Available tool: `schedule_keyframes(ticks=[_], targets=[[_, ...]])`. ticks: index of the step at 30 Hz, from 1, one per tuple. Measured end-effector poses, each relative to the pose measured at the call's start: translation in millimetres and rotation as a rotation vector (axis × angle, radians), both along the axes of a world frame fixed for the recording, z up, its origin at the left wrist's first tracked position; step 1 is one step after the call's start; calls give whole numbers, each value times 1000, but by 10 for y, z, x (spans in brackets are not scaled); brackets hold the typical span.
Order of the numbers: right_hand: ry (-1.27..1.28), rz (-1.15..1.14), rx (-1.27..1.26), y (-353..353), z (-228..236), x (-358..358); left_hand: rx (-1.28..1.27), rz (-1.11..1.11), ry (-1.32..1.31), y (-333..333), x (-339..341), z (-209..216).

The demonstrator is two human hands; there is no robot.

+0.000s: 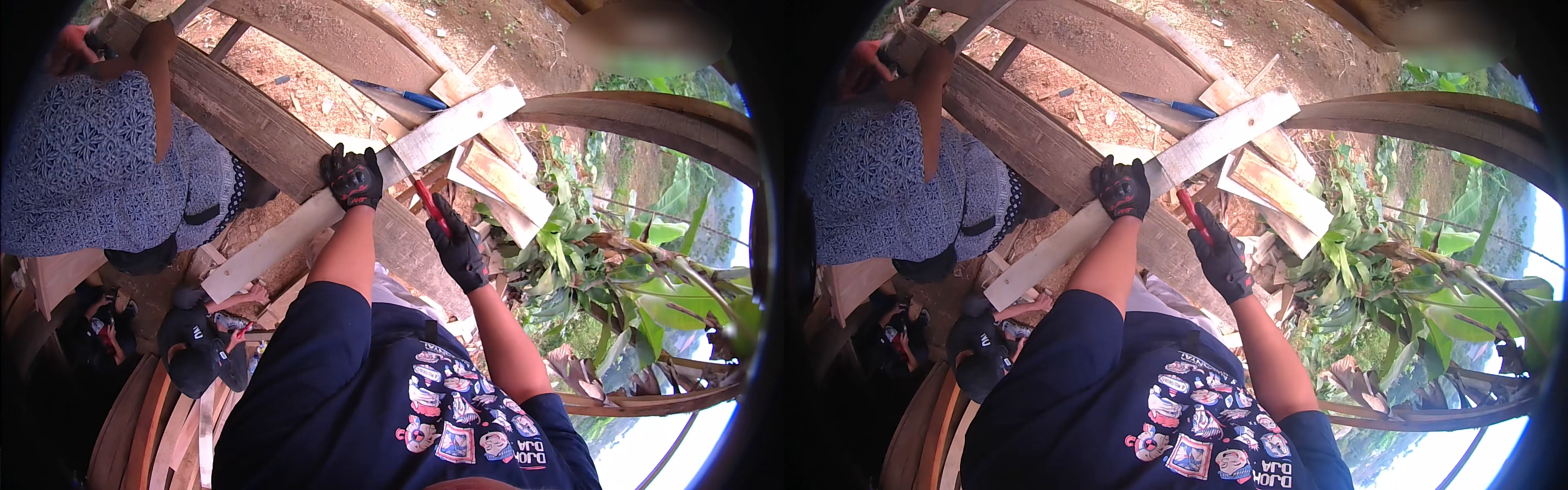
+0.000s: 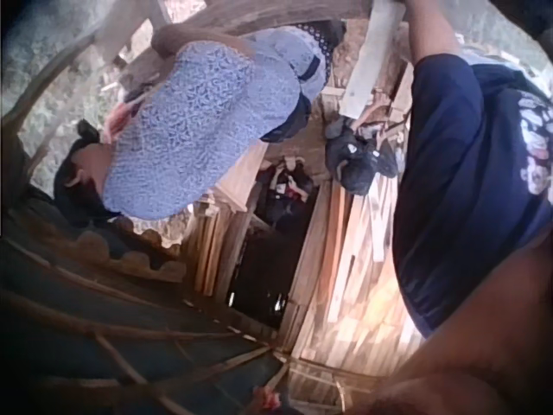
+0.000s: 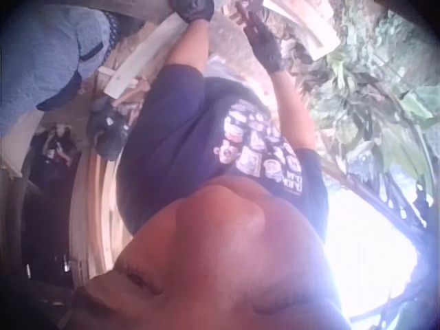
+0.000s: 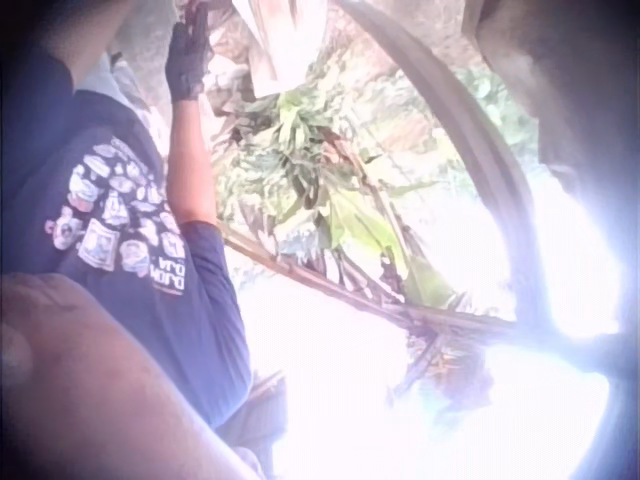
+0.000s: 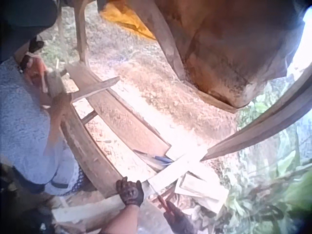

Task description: The person uses a hand saw to cut a wooden plank on a makeshift workbench. They reposition the plank and continue sawing to complete the cut, then set the saw aside.

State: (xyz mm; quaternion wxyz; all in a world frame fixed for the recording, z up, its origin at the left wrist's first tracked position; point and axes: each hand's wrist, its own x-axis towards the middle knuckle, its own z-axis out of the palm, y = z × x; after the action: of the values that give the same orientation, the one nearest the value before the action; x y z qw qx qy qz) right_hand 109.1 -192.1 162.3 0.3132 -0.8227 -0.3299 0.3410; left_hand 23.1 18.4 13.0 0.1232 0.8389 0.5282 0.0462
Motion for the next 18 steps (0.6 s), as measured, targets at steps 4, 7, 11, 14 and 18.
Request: schedule_keyframes(ticks=[4,7,11,14,18], targets=[[-178,56,-14,254,433,-221,9,23,27,-59,6,-3],[-263,67,45,52,717,-266,-65,51,19,38,-1,-147],[-242,12,-49,-202,1155,-338,-31,29,16,-17,-11,26],[-211,-21,-20,-112,1410,-284,32,31,-43,-15,-18,-65],[-245,4,-71,218,1467,-122,-25,-4,32,-7,-5,-13]])
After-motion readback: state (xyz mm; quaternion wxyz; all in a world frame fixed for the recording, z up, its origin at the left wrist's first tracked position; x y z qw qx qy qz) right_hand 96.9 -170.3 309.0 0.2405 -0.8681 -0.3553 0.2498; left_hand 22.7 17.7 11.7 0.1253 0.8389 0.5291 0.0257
